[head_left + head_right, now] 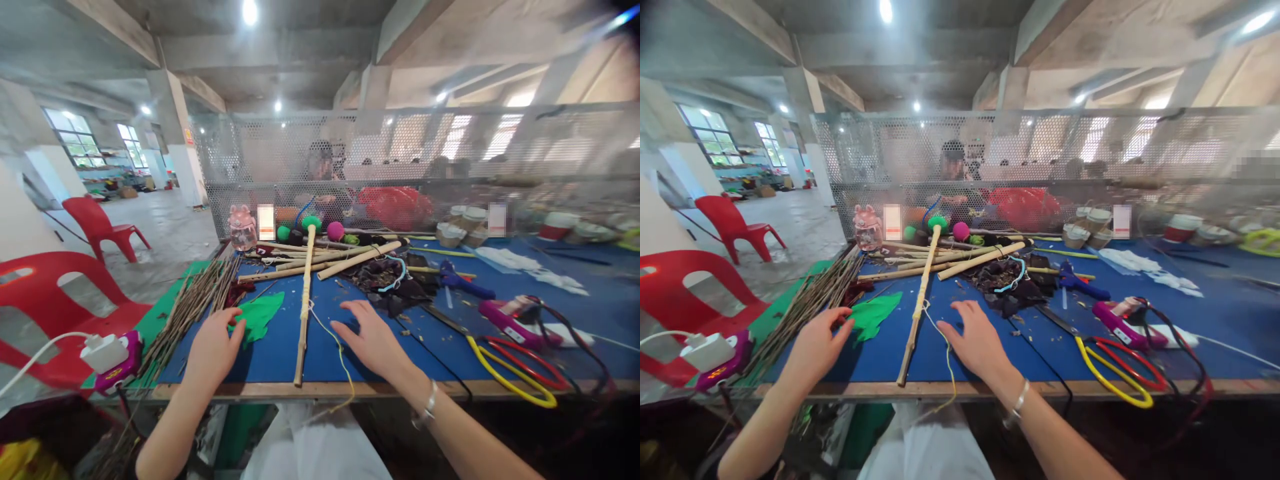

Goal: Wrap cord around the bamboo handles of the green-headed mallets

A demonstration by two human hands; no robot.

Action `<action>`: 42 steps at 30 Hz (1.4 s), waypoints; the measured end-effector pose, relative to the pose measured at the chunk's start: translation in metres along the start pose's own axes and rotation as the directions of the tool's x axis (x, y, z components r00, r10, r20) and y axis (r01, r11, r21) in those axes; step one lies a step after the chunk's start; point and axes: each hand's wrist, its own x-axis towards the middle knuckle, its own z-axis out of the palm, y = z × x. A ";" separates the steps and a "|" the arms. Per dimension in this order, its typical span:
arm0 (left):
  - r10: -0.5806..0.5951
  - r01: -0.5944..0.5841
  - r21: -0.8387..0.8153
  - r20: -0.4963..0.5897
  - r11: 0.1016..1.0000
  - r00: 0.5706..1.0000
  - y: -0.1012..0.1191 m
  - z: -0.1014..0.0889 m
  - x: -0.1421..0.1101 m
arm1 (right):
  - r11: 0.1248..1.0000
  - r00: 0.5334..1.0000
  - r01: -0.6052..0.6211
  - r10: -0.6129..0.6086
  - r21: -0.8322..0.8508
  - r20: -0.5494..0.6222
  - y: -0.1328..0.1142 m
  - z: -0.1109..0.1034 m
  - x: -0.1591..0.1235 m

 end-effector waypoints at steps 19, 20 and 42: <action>-0.269 0.635 -0.756 0.652 -0.158 0.709 0.027 0.016 0.020 | 0.977 0.963 -0.204 0.189 -0.060 -0.193 0.079 -0.038 -0.070; -0.203 0.643 -0.726 0.687 -0.243 0.698 0.028 0.016 0.019 | 0.966 0.950 -0.232 0.198 -0.118 -0.242 0.089 -0.042 -0.068; 0.136 0.602 -0.777 0.627 0.185 0.767 0.072 0.021 0.024 | 0.524 0.948 -0.307 0.096 0.795 0.302 0.000 -0.001 0.023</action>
